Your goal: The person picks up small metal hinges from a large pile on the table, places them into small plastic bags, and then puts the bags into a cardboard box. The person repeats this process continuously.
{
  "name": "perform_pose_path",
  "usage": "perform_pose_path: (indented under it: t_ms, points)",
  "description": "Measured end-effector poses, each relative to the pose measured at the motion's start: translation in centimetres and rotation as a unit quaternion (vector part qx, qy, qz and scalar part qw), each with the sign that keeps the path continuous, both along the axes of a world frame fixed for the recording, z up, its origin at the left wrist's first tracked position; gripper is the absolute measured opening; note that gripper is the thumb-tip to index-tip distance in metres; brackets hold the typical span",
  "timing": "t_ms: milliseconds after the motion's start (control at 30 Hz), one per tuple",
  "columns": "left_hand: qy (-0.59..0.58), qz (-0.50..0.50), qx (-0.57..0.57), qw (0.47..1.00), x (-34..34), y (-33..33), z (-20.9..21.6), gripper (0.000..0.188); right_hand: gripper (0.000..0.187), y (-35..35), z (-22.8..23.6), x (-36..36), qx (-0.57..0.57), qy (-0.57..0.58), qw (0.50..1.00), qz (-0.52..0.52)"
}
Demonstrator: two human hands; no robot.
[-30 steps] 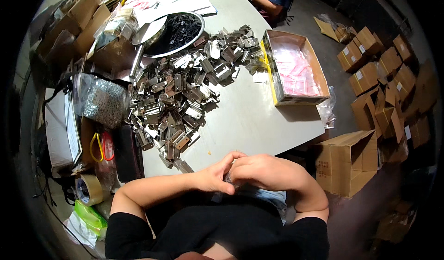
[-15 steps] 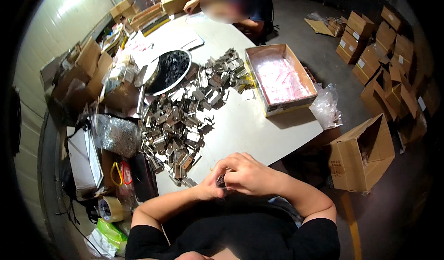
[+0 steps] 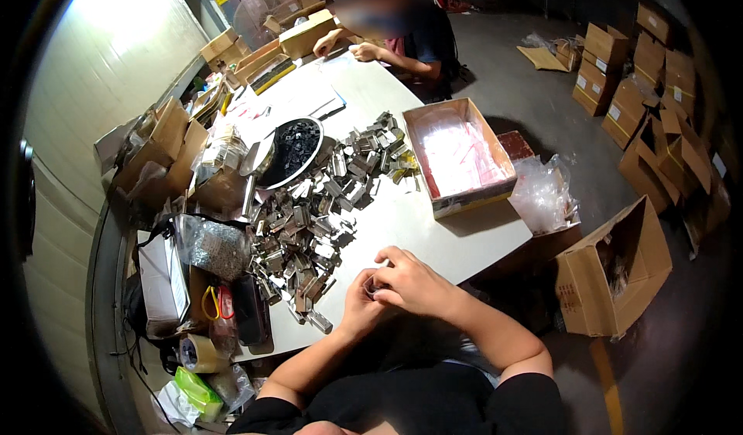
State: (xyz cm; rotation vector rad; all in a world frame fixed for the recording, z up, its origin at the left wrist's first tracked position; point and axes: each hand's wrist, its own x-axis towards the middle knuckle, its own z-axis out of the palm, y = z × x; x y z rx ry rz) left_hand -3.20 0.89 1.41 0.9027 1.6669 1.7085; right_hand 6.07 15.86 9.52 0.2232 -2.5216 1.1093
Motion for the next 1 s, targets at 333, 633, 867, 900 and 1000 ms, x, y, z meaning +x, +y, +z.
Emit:
perform_pose_path:
  t_ms: [333,633,867,900,1000]
  points:
    - [-0.083,0.071,0.091,0.99,1.8,-1.4,1.9,0.025,0.016,1.7,-0.3,0.7,-0.028,-0.001,1.0,0.012]
    - [-0.007,0.125,0.033,0.992,2.4,-1.3,2.2,0.011,0.02,3.4,-0.3,1.8,-0.055,-0.042,0.997,0.026]
    - [0.164,0.12,0.023,0.979,2.4,0.7,3.1,0.01,0.017,4.0,-0.5,1.8,-0.058,-0.01,0.998,0.014]
    - [0.178,0.119,0.021,0.977,2.4,0.9,3.4,0.009,0.016,3.9,-1.0,1.6,-0.042,-0.008,0.999,0.017]
    - [0.205,0.109,0.011,0.973,2.5,1.5,4.0,0.008,0.013,3.8,-1.3,1.5,-0.031,0.004,0.999,0.025]
